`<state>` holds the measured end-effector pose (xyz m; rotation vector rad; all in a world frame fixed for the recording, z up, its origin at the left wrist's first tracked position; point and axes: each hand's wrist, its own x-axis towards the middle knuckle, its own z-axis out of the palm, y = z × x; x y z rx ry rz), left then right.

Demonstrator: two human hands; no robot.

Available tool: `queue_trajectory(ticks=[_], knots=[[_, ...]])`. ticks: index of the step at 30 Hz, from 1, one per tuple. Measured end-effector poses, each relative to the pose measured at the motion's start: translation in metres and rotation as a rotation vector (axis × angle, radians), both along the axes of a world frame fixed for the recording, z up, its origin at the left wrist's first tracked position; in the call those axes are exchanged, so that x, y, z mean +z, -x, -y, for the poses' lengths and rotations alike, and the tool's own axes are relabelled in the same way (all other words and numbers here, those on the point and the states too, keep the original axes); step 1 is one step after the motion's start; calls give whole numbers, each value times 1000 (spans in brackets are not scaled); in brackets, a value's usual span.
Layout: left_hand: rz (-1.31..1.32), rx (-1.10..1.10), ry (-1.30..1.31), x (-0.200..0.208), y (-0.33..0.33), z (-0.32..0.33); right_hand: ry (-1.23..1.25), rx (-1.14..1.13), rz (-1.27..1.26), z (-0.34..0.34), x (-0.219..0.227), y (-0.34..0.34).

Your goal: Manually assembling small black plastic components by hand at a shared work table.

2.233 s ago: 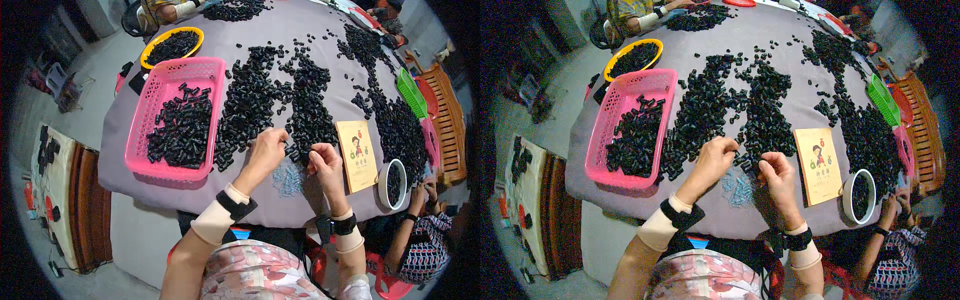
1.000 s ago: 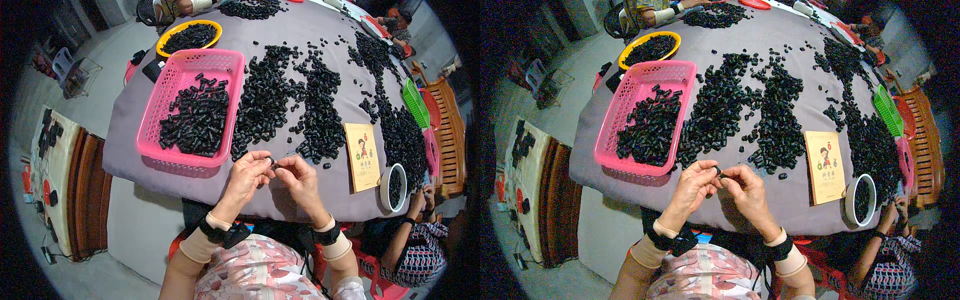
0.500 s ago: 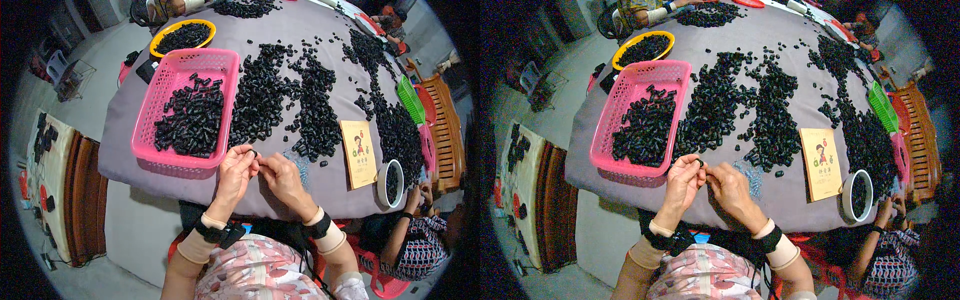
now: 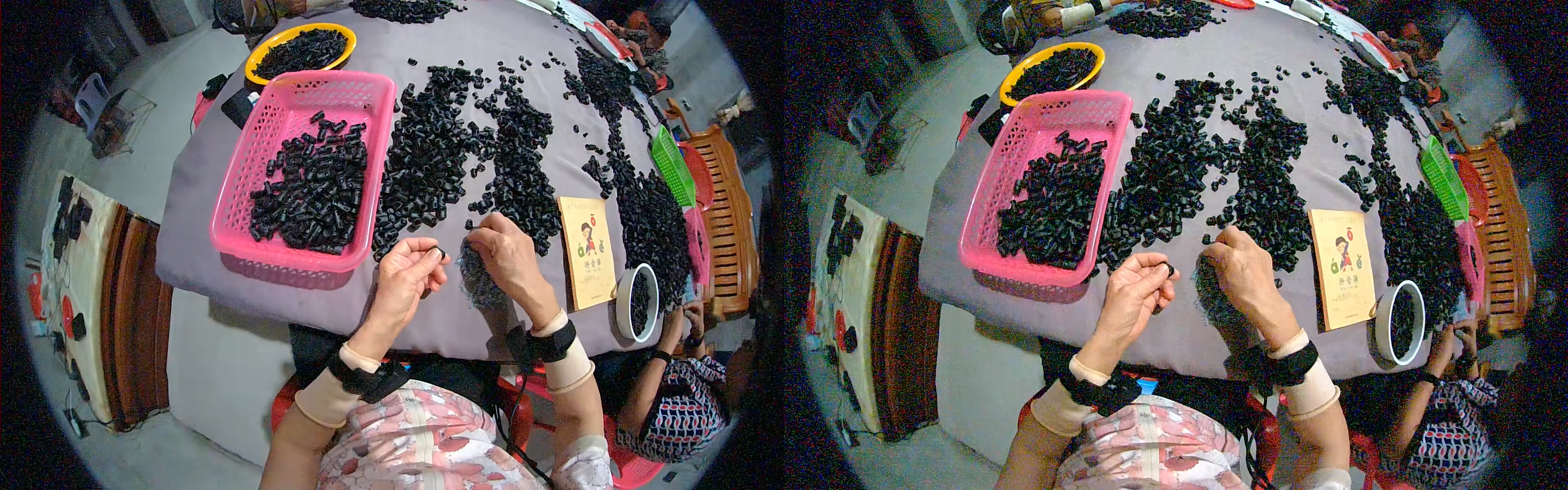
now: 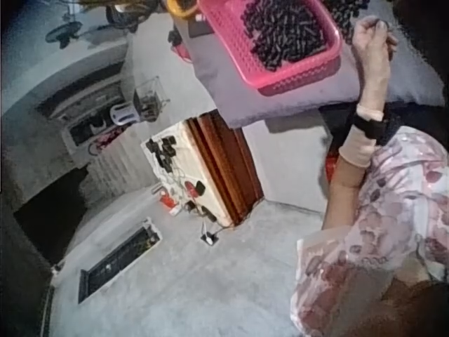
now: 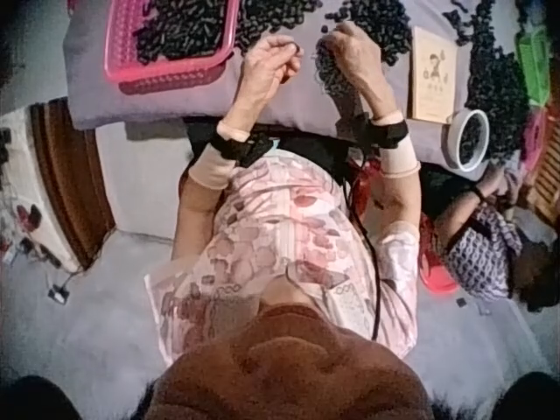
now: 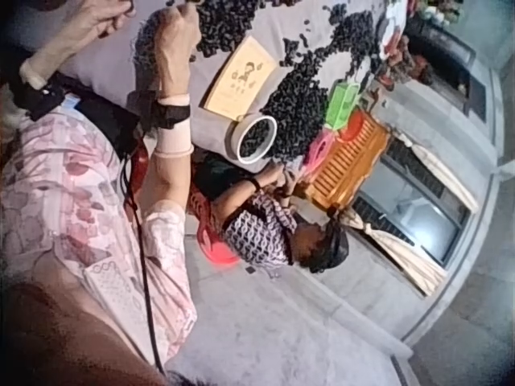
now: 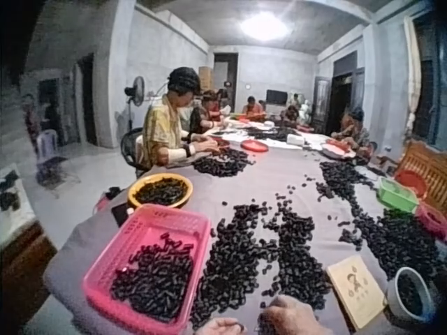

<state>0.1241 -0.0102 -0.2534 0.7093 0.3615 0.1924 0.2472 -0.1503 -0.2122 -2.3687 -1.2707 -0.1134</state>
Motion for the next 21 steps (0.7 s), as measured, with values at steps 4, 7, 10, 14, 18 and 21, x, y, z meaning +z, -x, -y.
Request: queue_trajectory(ticks=[4,7,10,14,18,21], knots=[[35,2,-15,-3,1,-3,82,61,92,-7,2,-4],[48,25,-17,-3,-1,-3,146,54,86,-9,-4,-5],[62,38,-15,-5,-2,-3,103,75,124,-9,-2,-4],[79,28,28,-6,-2,-5,-70,26,-65,-7,8,13],[84,33,49,-5,-1,-5,-278,60,-341,-14,12,37],[61,46,48,-3,0,-4,-357,-3,-525,-17,10,48]])
